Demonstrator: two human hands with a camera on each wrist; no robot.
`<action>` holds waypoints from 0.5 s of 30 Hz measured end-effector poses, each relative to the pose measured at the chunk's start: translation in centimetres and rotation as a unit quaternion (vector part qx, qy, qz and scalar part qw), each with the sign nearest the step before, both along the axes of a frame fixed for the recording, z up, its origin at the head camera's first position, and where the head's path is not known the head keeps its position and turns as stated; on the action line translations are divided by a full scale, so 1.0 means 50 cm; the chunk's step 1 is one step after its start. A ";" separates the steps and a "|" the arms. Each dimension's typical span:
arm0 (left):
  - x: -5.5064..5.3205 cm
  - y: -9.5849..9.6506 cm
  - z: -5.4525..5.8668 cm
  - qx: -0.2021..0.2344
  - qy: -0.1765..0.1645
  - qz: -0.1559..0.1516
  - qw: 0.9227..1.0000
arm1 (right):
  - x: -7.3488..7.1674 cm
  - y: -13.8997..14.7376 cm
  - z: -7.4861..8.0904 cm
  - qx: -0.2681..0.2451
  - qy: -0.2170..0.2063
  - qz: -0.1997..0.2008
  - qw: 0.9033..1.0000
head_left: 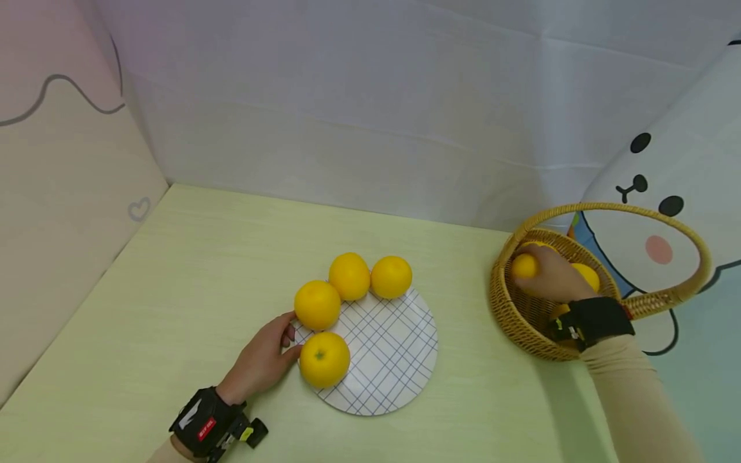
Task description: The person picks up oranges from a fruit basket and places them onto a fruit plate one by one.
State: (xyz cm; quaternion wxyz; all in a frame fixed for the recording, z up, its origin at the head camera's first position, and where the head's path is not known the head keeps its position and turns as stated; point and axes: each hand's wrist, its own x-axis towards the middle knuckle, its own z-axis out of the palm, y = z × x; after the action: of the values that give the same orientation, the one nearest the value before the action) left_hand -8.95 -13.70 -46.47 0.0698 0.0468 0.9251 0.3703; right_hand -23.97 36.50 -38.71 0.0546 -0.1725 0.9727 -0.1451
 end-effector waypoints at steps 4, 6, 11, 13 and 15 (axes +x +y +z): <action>0.001 0.000 -0.001 0.001 -0.003 0.001 1.000 | 0.014 0.000 0.019 -0.019 0.025 -0.004 0.999; 0.001 0.000 -0.001 0.002 -0.003 0.002 1.000 | 0.022 0.000 0.027 -0.034 0.042 -0.005 0.999; 0.001 0.001 -0.001 0.004 -0.001 0.001 1.000 | 0.041 -0.001 0.048 -0.068 0.065 -0.016 0.995; 0.000 0.001 -0.001 0.004 -0.002 0.001 1.000 | 0.049 -0.001 0.057 -0.070 0.060 -0.026 0.995; 0.000 0.001 -0.001 0.003 -0.001 0.000 1.000 | 0.055 -0.001 0.067 -0.062 0.056 -0.041 0.996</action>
State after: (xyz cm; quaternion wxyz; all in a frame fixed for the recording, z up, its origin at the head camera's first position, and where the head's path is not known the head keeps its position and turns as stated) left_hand -8.95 -13.67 -46.53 0.0709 0.0461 0.9239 0.3731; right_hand -21.20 36.45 -35.37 -0.0171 -0.1435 0.9697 -0.1970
